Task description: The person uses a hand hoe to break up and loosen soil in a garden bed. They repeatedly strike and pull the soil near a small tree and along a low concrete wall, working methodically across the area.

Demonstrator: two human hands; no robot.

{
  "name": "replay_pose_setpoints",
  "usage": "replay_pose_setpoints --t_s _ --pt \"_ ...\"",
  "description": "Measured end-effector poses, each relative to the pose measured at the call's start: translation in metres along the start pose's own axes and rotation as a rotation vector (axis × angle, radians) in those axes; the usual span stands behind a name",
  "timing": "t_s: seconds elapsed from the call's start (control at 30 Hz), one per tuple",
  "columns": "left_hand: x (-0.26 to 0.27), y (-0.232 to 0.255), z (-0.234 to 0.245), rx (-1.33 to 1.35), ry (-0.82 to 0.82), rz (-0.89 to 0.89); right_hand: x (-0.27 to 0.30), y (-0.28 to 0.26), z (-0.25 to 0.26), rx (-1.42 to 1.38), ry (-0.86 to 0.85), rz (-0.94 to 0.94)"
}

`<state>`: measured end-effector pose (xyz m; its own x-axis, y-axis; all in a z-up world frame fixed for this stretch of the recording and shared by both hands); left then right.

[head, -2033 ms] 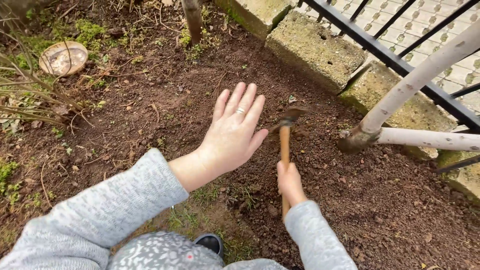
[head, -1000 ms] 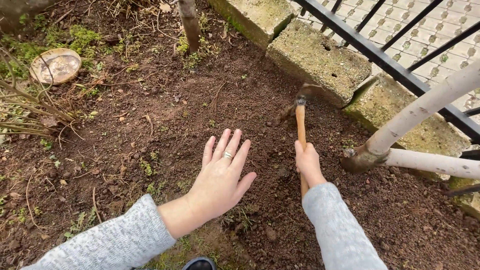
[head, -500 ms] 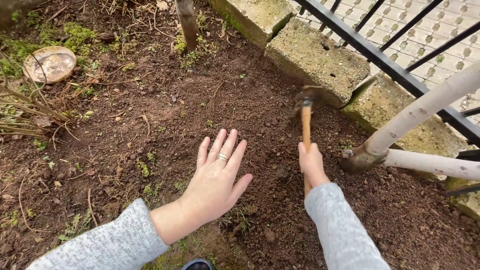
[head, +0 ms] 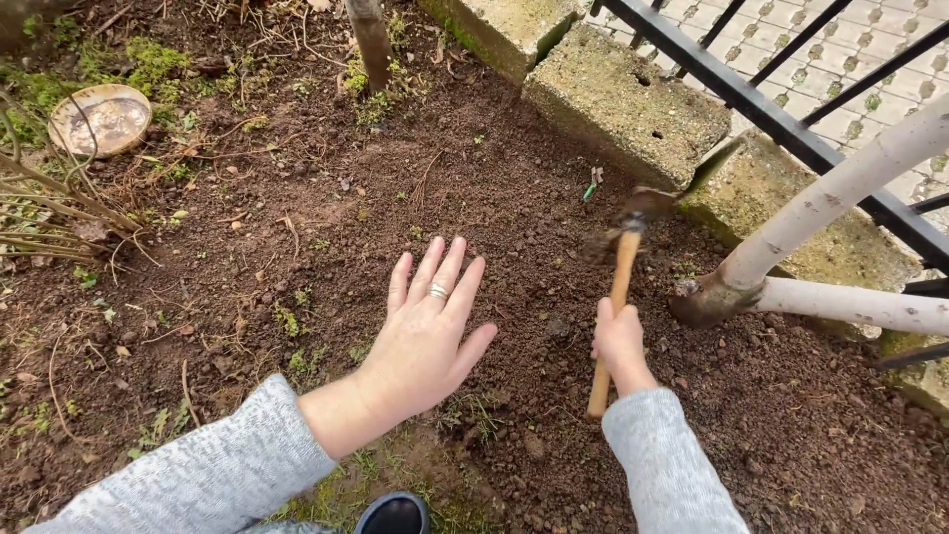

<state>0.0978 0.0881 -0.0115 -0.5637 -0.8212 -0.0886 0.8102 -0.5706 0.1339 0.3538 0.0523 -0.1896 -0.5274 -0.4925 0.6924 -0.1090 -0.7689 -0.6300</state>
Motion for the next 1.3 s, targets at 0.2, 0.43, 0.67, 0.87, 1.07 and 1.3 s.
replay_pose_setpoints --t_s 0.2,0.43,0.67,0.87,1.07,1.3 --pt "0.003 -0.004 0.013 0.122 0.098 -0.011 0.044 0.03 0.006 -0.174 -0.159 0.226" --pt "-0.004 -0.004 0.012 0.007 0.067 0.026 0.077 0.096 -0.004 -0.315 -0.05 -0.115" --pt "-0.009 -0.005 0.02 0.044 0.138 0.032 0.095 0.095 -0.003 -0.417 -0.158 0.061" --pt "-0.009 -0.005 0.024 0.05 0.166 0.047 0.107 0.124 -0.029 -0.175 -0.128 -0.045" --pt "-0.005 -0.013 0.024 0.037 0.177 0.069 0.1 0.122 -0.034 -0.033 -0.149 0.227" --pt "-0.007 -0.02 0.025 0.046 0.155 0.11 0.109 0.155 -0.07 0.25 -0.351 -0.014"
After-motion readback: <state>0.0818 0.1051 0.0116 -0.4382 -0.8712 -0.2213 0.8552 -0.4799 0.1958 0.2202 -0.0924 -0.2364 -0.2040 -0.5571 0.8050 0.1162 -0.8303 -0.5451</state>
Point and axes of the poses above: each hand's wrist, its own x-axis away from the middle knuckle, its own z-axis out of the back of the hand, y = z × x, the point moved 10 cm from there along -x, towards the middle knuckle, and after that the axes turned 14 degrees about -x, right-handed, at the moved point
